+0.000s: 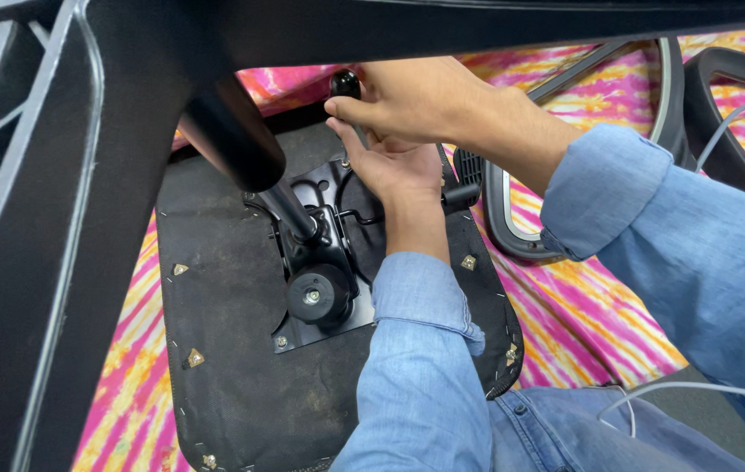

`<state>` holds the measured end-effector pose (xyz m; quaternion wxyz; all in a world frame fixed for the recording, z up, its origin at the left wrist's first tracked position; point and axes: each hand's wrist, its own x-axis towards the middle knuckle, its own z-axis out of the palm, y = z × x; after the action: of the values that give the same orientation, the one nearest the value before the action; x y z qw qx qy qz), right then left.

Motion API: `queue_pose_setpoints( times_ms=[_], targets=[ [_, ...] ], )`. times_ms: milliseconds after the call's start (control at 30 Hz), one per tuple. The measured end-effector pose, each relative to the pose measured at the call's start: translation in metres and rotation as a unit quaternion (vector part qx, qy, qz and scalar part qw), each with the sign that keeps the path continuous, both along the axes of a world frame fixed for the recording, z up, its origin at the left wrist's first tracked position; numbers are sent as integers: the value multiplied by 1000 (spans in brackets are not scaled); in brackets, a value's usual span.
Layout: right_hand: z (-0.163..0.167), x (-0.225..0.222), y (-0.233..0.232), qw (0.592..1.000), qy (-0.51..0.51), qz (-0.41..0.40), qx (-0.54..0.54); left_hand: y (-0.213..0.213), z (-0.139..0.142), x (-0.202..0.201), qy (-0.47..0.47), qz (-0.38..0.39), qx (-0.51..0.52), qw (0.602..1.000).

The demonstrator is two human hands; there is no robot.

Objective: The person works under an office chair seat, using a screwdriver to loosen and tighten screws on the seat's tilt and height mechanism. They hold the mechanism plate with one hand while driving screws, then continue turning a knob-like part by hand at the end.

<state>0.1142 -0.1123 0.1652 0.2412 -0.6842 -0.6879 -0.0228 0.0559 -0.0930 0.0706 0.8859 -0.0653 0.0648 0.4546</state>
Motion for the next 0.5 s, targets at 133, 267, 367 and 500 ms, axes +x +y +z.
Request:
queue_pose_setpoints(
  times_ms=[133, 267, 367, 500],
  targets=[
    [-3, 3, 0, 998, -20, 45, 37, 1, 0, 1, -33, -7, 10, 999],
    [-3, 4, 8, 998, -41, 12, 42, 0, -11, 5, -159, 2, 10, 987],
    [-2, 2, 11, 999, -34, -34, 23, 7, -20, 6, -130, -3, 5, 991],
    [2, 2, 8, 999, 2, -24, 24, 11, -23, 9, -83, 3, -22, 996]
  ],
)
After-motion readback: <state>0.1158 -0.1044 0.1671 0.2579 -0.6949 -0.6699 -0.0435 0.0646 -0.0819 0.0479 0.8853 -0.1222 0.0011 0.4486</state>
